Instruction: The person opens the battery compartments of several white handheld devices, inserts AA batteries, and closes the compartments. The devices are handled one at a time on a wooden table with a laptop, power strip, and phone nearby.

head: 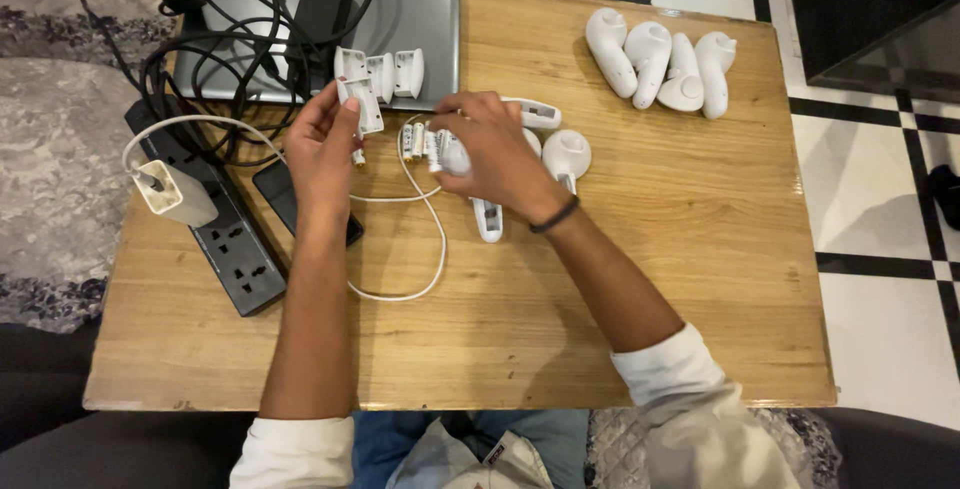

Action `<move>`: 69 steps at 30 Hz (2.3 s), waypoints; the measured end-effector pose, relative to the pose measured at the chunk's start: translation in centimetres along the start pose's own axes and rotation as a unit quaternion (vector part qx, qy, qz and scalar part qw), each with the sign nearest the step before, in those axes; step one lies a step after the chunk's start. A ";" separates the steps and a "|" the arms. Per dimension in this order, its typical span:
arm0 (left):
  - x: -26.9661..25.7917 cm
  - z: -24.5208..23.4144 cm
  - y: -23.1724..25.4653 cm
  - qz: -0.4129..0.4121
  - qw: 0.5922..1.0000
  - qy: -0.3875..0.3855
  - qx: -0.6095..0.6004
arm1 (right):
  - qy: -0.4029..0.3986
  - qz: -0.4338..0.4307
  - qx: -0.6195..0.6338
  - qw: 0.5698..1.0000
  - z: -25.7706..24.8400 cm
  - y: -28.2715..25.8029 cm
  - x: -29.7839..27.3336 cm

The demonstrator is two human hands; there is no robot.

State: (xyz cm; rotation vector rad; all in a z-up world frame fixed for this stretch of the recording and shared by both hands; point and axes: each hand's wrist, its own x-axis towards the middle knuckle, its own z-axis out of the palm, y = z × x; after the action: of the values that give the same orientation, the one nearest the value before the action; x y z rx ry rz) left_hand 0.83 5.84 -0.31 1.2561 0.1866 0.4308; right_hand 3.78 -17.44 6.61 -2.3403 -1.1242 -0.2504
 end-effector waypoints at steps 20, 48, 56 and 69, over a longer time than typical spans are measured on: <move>-0.1 0.5 -0.1 0.023 1.000 0.011 -0.015 | -0.066 0.014 -0.103 0.992 6.4 -1.6 5.1; -3.2 5.0 -3.1 -0.012 0.989 -0.146 0.026 | 0.046 0.122 0.024 0.991 -0.9 -0.3 -4.4; -3.5 5.5 -2.1 -0.045 0.982 -0.185 0.002 | 0.064 0.076 0.047 0.994 -0.2 0.5 -4.3; -3.1 5.3 -2.0 0.029 0.990 -0.139 -0.008 | 0.072 0.076 0.023 0.994 -0.4 2.5 -1.8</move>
State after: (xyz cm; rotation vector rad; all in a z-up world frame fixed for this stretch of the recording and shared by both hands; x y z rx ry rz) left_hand 0.38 -0.56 -0.85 1.2934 -0.0905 0.3009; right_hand 4.56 -20.19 5.32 -2.3125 -0.8692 -0.3290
